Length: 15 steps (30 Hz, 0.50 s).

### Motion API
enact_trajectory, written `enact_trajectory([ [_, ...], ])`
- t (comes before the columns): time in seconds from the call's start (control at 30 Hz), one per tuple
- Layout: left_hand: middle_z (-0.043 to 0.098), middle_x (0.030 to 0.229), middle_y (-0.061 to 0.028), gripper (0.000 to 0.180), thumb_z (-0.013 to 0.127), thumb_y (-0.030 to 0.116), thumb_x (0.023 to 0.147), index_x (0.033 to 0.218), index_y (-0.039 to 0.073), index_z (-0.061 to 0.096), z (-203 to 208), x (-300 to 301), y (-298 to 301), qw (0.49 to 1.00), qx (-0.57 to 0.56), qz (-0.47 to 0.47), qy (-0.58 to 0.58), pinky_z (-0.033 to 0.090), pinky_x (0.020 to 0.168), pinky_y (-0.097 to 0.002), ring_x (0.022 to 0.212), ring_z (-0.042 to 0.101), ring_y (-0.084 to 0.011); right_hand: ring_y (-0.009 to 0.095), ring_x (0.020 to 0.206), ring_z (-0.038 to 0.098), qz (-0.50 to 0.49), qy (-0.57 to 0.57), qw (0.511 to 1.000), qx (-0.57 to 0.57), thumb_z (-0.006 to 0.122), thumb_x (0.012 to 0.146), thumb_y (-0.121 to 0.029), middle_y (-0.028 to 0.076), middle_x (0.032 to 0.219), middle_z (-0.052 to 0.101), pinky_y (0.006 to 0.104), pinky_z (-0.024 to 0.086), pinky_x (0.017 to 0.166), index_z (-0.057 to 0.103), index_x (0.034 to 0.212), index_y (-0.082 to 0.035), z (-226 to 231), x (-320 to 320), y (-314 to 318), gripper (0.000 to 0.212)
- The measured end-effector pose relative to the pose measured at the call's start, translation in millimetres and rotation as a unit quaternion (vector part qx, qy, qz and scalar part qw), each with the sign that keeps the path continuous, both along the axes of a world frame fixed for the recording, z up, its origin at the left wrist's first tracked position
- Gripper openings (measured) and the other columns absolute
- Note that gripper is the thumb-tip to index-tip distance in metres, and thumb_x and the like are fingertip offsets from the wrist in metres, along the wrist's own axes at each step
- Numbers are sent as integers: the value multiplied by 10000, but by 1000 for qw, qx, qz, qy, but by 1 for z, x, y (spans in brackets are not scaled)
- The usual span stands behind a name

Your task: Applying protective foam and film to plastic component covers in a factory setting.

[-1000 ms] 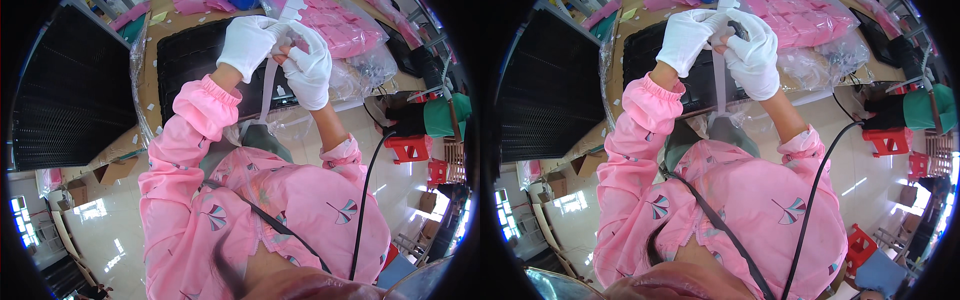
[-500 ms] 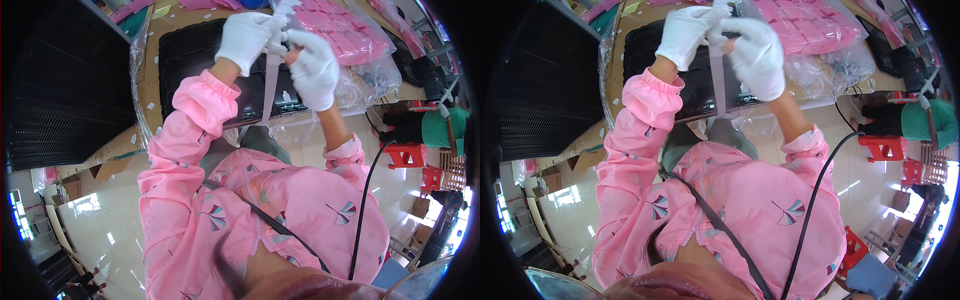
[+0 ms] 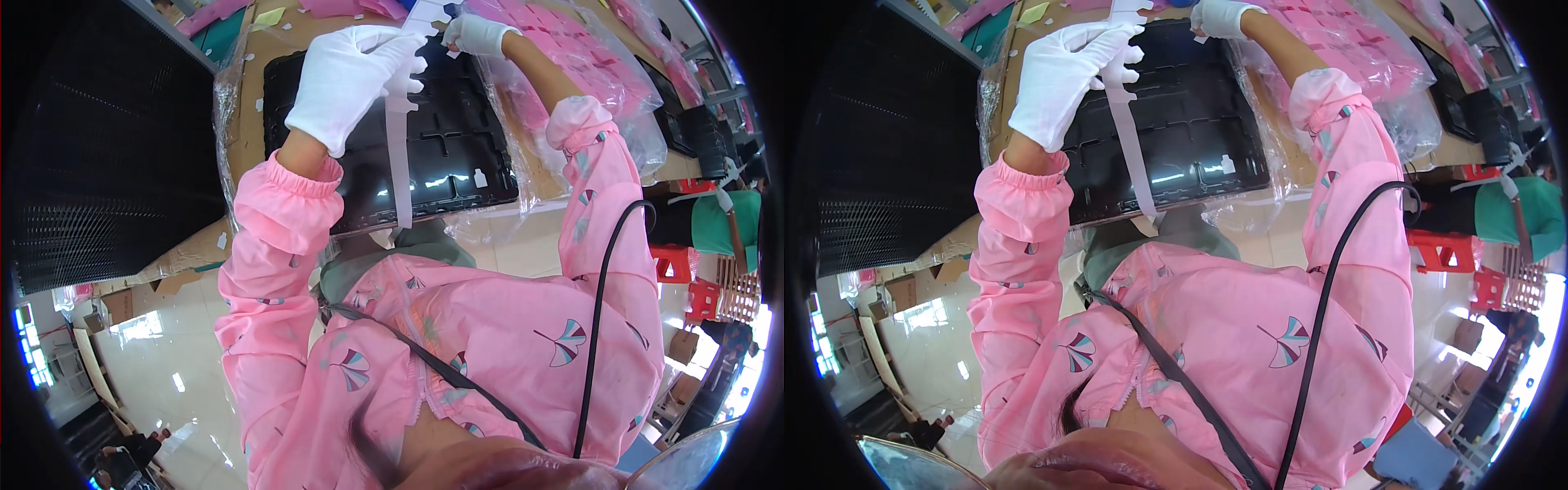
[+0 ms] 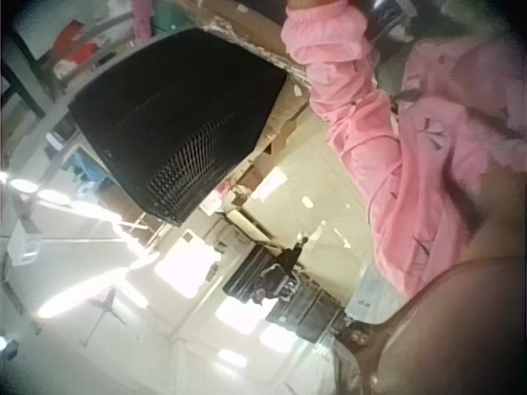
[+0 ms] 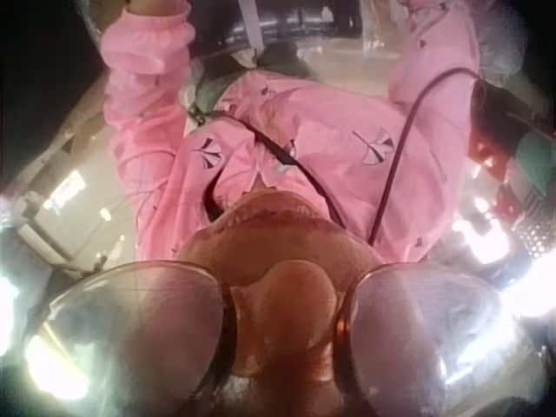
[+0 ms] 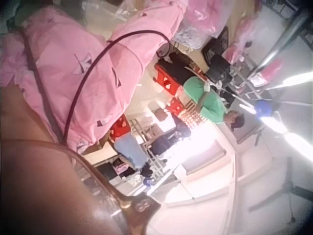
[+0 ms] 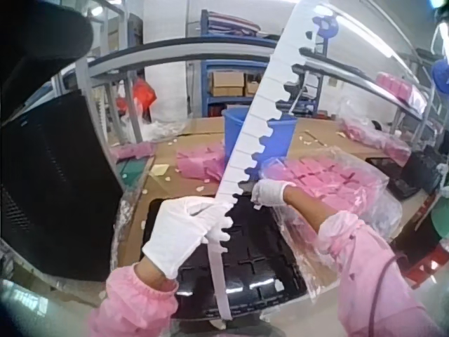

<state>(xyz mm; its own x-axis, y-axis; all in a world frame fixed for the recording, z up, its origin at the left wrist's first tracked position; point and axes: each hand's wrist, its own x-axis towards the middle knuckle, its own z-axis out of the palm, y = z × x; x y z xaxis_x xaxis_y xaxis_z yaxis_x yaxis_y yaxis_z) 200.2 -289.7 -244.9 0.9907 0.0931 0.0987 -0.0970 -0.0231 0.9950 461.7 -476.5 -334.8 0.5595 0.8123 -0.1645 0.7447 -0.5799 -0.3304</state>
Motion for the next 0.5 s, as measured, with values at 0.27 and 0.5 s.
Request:
enact_trajectory([
  [0.27, 699, 883, -85, 331, 616, 306, 899, 1086, 36, 655, -3, 5, 17, 998, 46, 33, 12, 453, 570, -176, 712, 679, -127, 228, 733, 620, 15, 8, 999, -40, 562, 723, 31, 92, 733, 641, 311, 477, 689, 658, 770, -7, -24, 33, 15, 114],
  [0.5, 698, 876, -81, 290, 624, 292, 894, 1061, 60, 675, -4, 7, 19, 999, 28, 36, 26, 458, 573, -186, 692, 674, -124, 227, 708, 618, 17, -6, 998, -64, 562, 712, 56, 79, 723, 635, 313, 471, 655, 646, 749, -30, -37, 48, 22, 126],
])
